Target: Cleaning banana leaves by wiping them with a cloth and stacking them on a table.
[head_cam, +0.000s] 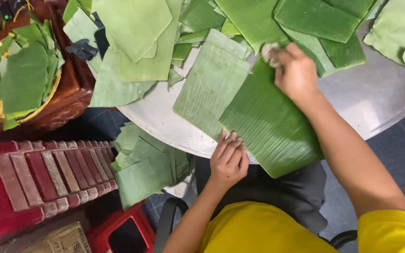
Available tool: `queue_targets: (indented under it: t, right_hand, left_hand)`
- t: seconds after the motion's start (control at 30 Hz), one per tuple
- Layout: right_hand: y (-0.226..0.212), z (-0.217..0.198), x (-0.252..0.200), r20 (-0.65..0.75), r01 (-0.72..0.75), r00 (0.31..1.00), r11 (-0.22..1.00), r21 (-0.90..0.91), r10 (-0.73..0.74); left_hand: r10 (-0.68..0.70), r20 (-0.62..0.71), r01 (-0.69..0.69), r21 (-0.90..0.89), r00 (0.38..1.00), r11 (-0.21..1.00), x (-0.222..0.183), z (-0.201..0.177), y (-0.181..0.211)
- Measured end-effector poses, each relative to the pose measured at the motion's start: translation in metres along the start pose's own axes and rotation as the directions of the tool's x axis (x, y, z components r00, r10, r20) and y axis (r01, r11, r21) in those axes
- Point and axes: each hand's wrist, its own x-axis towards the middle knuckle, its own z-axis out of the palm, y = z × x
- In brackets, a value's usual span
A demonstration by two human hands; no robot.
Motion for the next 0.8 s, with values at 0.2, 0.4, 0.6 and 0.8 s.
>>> queue_targets:
  t: [0.2, 0.4, 0.6, 0.8]
  right_hand:
    - [-0.126, 0.018, -0.076, 0.001, 0.421, 0.9, 0.869, 0.262, -0.436]
    - [0.004, 0.015, -0.019, 0.033, -0.025, 0.999, 0.963, -0.269, 0.035]
    - [-0.106, 0.015, -0.088, 0.032, 0.219, 0.974, 0.972, 0.087, -0.223]
    - [-0.002, 0.009, -0.057, 0.019, -0.048, 0.999, 0.998, -0.04, 0.049]
  left_hand:
    - [0.016, -0.127, -0.011, 0.037, 0.992, 0.999, -0.01, 0.011, -0.007]
    - [0.047, -0.155, -0.037, 0.067, 0.987, 0.997, -0.001, 0.012, -0.003]
    - [0.028, -0.186, -0.016, 0.062, 0.982, 0.998, -0.009, 0.016, -0.006]
    - [0.04, -0.166, -0.04, 0.004, 0.985, 0.999, -0.005, 0.015, -0.006]
